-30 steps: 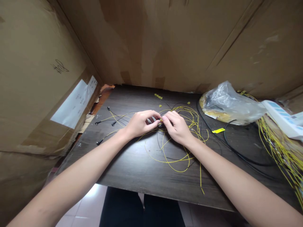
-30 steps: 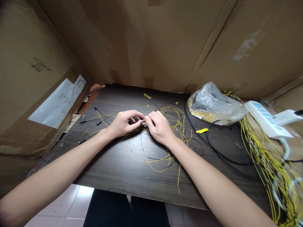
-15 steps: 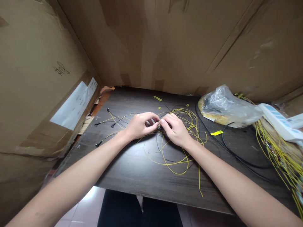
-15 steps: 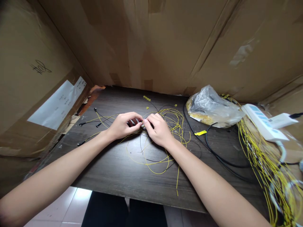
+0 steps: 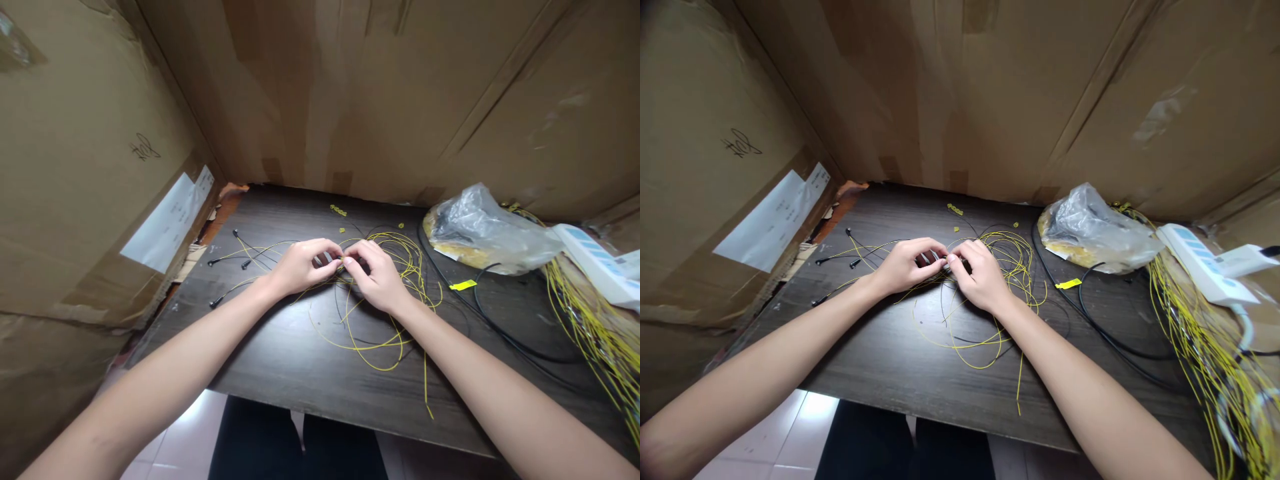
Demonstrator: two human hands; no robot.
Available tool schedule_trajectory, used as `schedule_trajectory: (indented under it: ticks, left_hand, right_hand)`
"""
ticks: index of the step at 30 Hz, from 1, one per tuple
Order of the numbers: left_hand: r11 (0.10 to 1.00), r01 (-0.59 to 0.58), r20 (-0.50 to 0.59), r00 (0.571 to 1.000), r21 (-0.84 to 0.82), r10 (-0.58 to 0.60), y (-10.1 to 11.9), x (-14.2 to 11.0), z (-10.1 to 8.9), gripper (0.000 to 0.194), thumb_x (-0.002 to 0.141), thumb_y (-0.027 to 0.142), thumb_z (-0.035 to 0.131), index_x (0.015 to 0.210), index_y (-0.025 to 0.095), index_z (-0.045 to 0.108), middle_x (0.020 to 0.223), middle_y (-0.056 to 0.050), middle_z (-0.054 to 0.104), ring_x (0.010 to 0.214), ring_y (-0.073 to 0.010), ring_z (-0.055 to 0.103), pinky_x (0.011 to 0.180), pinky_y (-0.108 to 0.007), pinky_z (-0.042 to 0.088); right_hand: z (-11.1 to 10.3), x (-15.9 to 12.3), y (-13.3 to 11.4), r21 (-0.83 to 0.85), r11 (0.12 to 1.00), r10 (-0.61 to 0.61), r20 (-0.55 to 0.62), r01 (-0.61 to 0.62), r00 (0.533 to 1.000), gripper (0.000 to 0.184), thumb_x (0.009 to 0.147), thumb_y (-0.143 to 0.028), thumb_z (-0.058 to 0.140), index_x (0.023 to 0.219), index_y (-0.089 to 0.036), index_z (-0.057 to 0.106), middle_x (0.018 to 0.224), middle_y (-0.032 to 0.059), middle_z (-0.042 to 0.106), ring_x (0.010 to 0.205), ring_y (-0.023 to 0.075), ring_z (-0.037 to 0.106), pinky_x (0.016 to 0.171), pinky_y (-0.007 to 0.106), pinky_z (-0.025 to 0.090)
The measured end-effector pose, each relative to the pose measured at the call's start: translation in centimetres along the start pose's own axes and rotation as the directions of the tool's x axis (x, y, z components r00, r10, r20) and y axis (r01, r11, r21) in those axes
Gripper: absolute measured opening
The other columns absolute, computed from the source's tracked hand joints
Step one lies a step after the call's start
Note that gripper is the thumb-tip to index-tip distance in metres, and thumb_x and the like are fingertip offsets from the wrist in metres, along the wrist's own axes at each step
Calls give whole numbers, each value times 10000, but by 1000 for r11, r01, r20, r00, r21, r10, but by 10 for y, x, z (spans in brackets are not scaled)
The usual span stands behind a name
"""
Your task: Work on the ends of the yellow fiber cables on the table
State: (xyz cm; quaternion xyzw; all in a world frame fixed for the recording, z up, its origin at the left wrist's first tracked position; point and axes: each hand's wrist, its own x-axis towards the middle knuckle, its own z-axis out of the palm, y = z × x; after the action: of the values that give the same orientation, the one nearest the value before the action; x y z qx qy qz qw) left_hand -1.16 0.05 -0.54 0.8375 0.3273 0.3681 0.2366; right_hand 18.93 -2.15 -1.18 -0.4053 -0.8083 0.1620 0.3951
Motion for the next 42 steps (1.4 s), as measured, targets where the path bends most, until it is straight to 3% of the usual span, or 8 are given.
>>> schedule_trajectory:
  ticks: [4, 10, 17, 24, 31, 38, 42]
  left_hand:
    - [1000, -12, -8, 1000, -3, 12, 0, 0, 0, 106, 912, 222, 655, 978, 162, 712, 882, -32, 740, 701, -118, 675, 637, -209, 550]
    - [1000, -23, -4, 1000, -17, 23, 0, -1, 0, 107, 910, 213, 646, 976, 168, 717, 879, -31, 742, 686, -115, 671, 634, -212, 545]
    - [1000, 21, -9, 1000, 1, -21, 0, -1, 0, 97, 878, 213, 660, 952, 169, 706, 854, -18, 727, 651, -107, 653, 623, -208, 539]
    - [1000, -1, -9, 1000, -8, 1, 1, -1, 0, 93, 882, 213, 657, 944, 162, 702, 841, -20, 725, 639, -96, 649, 600, -187, 537]
    - [1000, 24, -9, 1000, -12, -24, 1, -1, -1, 95, 874, 225, 674, 937, 161, 705, 837, -21, 730, 632, -97, 652, 593, -186, 544]
    - [1000, 0, -15, 1000, -3, 0, 1, 0, 0, 107, 887, 247, 681, 938, 159, 713, 812, -23, 729, 602, -92, 641, 576, -182, 543]
    - [1000, 0, -28, 1000, 4, 1, -1, 0, 0, 98, 870, 231, 679, 929, 158, 706, 812, -17, 724, 602, -91, 640, 574, -180, 540]
  right_hand:
    - [-1, 0, -1, 16, 1000, -7, -15, 8, 1000, 140, 980, -271, 525, 866, -207, 574, 851, 62, 634, 820, 219, 556, 759, 372, 435]
    - [0, 0, 0, -9, 1000, -6, 30, 7, 1000, 352, 1042, -297, 414, 707, -219, 489, 710, 44, 579, 737, 209, 513, 726, 378, 424]
    - [1, -1, 0, 20, 1000, -10, -29, 11, 1000, 94, 959, -254, 557, 875, -215, 576, 850, 54, 654, 811, 220, 566, 744, 375, 440]
    - [1, 0, 0, 5, 1000, -5, 12, 5, 1000, 299, 1031, -288, 454, 760, -211, 556, 718, 36, 602, 737, 202, 535, 716, 360, 426]
    - [0, -2, 1, 51, 998, 23, -13, -23, 1000, 69, 952, -245, 541, 893, -215, 560, 884, 54, 654, 831, 214, 574, 754, 367, 453]
    - [2, 0, 2, 15, 1000, 17, 37, -17, 999, 293, 1032, -289, 406, 776, -220, 534, 770, 51, 638, 780, 214, 549, 756, 381, 443]
    - [1, 1, 0, 19, 1000, 20, -1, -20, 1000, 175, 994, -286, 477, 862, -215, 567, 860, 57, 659, 827, 218, 565, 784, 386, 443]
